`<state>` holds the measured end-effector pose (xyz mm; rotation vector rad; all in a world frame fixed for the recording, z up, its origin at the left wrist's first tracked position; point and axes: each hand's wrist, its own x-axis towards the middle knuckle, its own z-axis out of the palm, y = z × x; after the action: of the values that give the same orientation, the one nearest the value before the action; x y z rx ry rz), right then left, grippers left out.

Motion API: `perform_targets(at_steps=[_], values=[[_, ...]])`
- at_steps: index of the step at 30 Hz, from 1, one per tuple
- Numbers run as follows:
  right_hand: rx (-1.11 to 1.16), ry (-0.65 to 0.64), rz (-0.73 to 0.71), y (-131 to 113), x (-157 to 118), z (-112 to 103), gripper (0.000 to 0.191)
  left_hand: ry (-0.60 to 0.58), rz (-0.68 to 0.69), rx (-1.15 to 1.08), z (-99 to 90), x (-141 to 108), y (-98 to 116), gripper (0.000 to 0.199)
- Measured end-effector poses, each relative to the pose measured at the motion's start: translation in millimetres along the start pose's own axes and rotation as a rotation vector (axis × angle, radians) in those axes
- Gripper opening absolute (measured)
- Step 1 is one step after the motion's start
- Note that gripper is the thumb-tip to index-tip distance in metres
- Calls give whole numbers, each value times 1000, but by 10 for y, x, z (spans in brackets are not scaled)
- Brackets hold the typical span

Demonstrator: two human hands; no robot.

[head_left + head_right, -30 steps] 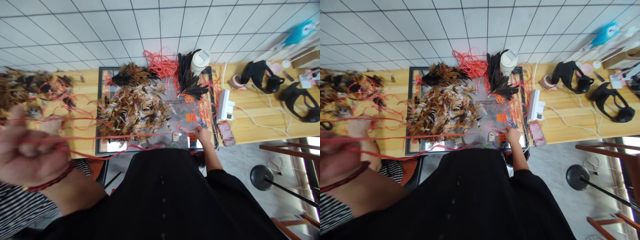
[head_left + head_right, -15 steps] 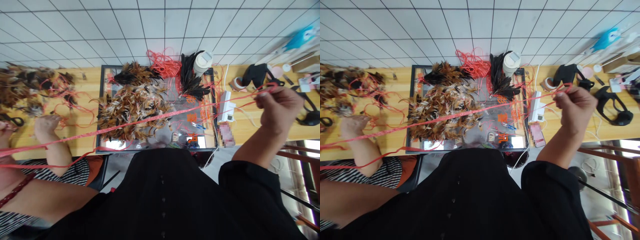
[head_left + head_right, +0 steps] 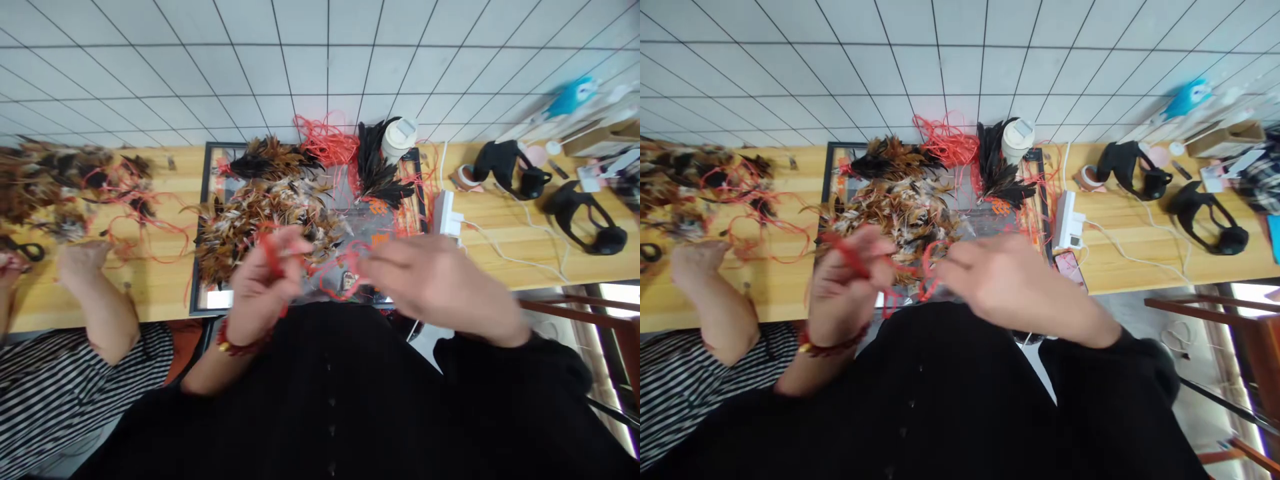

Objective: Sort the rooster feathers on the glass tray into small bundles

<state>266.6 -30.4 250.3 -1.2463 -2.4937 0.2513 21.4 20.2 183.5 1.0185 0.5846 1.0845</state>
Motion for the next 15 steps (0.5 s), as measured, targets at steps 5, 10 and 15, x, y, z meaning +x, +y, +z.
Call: perform_targets(at_steps=[5, 10, 15], values=[[267, 140, -54, 20, 131, 250, 19, -240, -410, 115, 362, -45, -275, 31], [661, 527, 341, 547, -24, 429, 18, -304, -572, 21, 241, -29, -257, 26], [826, 709, 627, 991, -111, 714, 34, 173, -445, -155, 19, 114, -254, 22]])
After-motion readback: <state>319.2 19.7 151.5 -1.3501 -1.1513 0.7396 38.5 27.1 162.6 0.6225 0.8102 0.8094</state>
